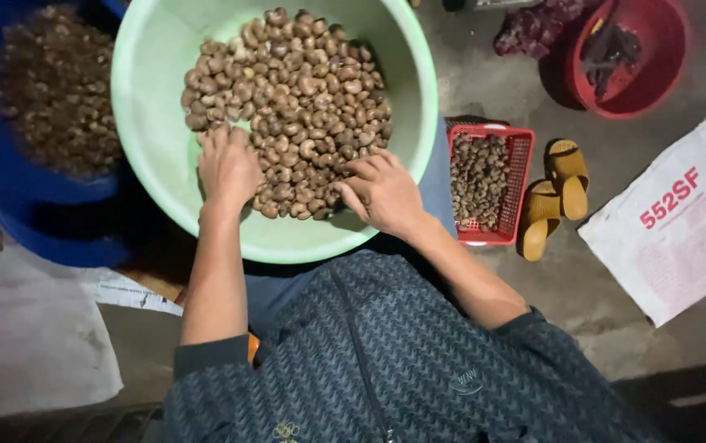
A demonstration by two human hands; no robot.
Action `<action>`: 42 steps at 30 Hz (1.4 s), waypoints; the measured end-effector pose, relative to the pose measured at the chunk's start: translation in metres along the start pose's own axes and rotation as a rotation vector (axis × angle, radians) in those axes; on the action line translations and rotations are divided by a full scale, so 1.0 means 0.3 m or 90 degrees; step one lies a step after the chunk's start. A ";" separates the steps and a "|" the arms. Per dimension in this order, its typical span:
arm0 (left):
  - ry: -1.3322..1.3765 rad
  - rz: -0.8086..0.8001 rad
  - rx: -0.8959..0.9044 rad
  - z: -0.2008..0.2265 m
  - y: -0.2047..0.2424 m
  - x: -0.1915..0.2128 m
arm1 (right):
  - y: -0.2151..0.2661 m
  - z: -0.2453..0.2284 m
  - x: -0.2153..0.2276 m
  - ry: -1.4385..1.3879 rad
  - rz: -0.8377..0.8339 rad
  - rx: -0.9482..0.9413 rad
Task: The person sits in front of a large green basin filled with cashew nuts and picks through them by hand, lifting handfuls and moving selected nuts aside into a red basket and onto a pile next to the basin. They continue sorting through the basin for the whole episode.
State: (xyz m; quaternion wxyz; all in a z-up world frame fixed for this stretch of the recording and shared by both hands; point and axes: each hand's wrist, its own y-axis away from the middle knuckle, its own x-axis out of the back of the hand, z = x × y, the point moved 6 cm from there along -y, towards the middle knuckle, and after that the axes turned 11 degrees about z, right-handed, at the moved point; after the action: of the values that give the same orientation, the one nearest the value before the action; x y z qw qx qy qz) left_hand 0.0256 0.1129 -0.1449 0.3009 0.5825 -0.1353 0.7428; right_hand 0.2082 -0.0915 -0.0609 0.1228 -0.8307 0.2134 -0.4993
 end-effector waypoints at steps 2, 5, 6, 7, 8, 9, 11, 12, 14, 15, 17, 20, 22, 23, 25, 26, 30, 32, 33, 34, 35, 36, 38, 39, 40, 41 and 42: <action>-0.006 0.015 0.008 -0.027 -0.002 -0.023 | 0.006 0.009 -0.015 -0.002 0.001 -0.004; -0.010 0.143 0.008 -0.035 -0.011 0.010 | 0.021 0.020 -0.038 -0.009 0.009 -0.007; -0.016 0.142 0.003 -0.027 -0.012 0.013 | 0.026 0.024 -0.045 -0.001 0.006 -0.007; -0.021 0.141 -0.001 -0.020 -0.011 0.017 | 0.032 0.026 -0.052 0.007 0.004 -0.007; -0.021 0.142 -0.002 -0.009 -0.011 0.029 | 0.022 0.020 -0.038 0.008 0.005 -0.006; -0.019 0.094 0.014 -0.003 -0.010 0.025 | 0.014 0.014 -0.027 0.004 -0.004 -0.011; -0.017 0.045 0.030 -0.009 -0.007 0.008 | -0.001 0.002 -0.006 0.001 -0.013 -0.016; -0.018 0.015 0.037 -0.024 -0.005 -0.015 | -0.007 -0.002 0.000 0.000 -0.023 -0.020; -0.018 -0.014 0.045 -0.033 0.001 -0.022 | -0.010 -0.005 0.005 -0.001 -0.033 -0.024; -0.027 -0.039 0.054 -0.030 0.007 -0.015 | -0.006 -0.003 0.001 0.004 -0.039 -0.030; -0.035 -0.065 0.063 -0.033 0.020 -0.013 | 0.003 -0.001 -0.005 0.009 -0.046 -0.037; -0.037 -0.094 0.077 -0.045 0.038 -0.023 | 0.007 0.003 -0.014 0.012 -0.051 -0.038; -0.037 -0.085 0.055 -0.032 0.056 -0.018 | 0.014 0.006 -0.018 0.011 -0.051 -0.039; -0.037 -0.083 0.055 -0.017 0.065 0.007 | 0.017 0.009 -0.024 0.011 -0.051 -0.038; 0.001 -0.087 0.066 0.009 0.088 0.055 | 0.021 0.013 -0.033 0.016 -0.036 -0.028; 0.003 -0.085 0.067 0.022 0.098 0.071 | 0.022 0.012 -0.032 0.016 -0.036 -0.025; 0.045 -0.071 0.089 0.084 0.141 0.155 | 0.021 0.006 -0.024 0.034 -0.033 -0.015; 0.062 -0.065 0.100 0.123 0.161 0.213 | 0.025 0.007 -0.027 0.042 -0.033 -0.009; 0.087 -0.064 0.097 0.148 0.170 0.246 | 0.029 0.012 -0.033 0.042 -0.036 -0.016; 0.111 -0.065 0.094 0.173 0.183 0.279 | 0.035 0.015 -0.039 0.040 -0.039 -0.023; 0.110 -0.063 0.097 0.179 0.195 0.285 | 0.041 0.021 -0.046 0.038 -0.039 -0.020; 0.132 -0.065 0.097 0.187 0.206 0.291 | 0.048 0.028 -0.057 0.043 -0.047 -0.023; 0.151 -0.065 0.094 0.199 0.224 0.294 | 0.051 0.031 -0.055 0.048 -0.052 -0.025; 0.164 -0.061 0.085 0.204 0.231 0.292 | 0.049 0.031 -0.051 0.046 -0.069 -0.036; 0.178 -0.058 0.077 0.207 0.243 0.286 | 0.050 0.028 -0.048 0.044 -0.088 -0.045; 0.177 -0.056 0.076 0.208 0.251 0.284 | 0.046 0.022 -0.044 0.043 -0.086 -0.044; 0.182 -0.051 0.069 0.212 0.259 0.284 | 0.041 0.015 -0.037 0.046 -0.078 -0.040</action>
State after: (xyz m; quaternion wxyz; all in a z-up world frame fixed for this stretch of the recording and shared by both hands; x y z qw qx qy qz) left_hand 0.0165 0.0418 -0.0346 0.3147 0.4913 -0.0279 0.8117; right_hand 0.2047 -0.0969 -0.0767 0.0579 -0.8272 0.1821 -0.5284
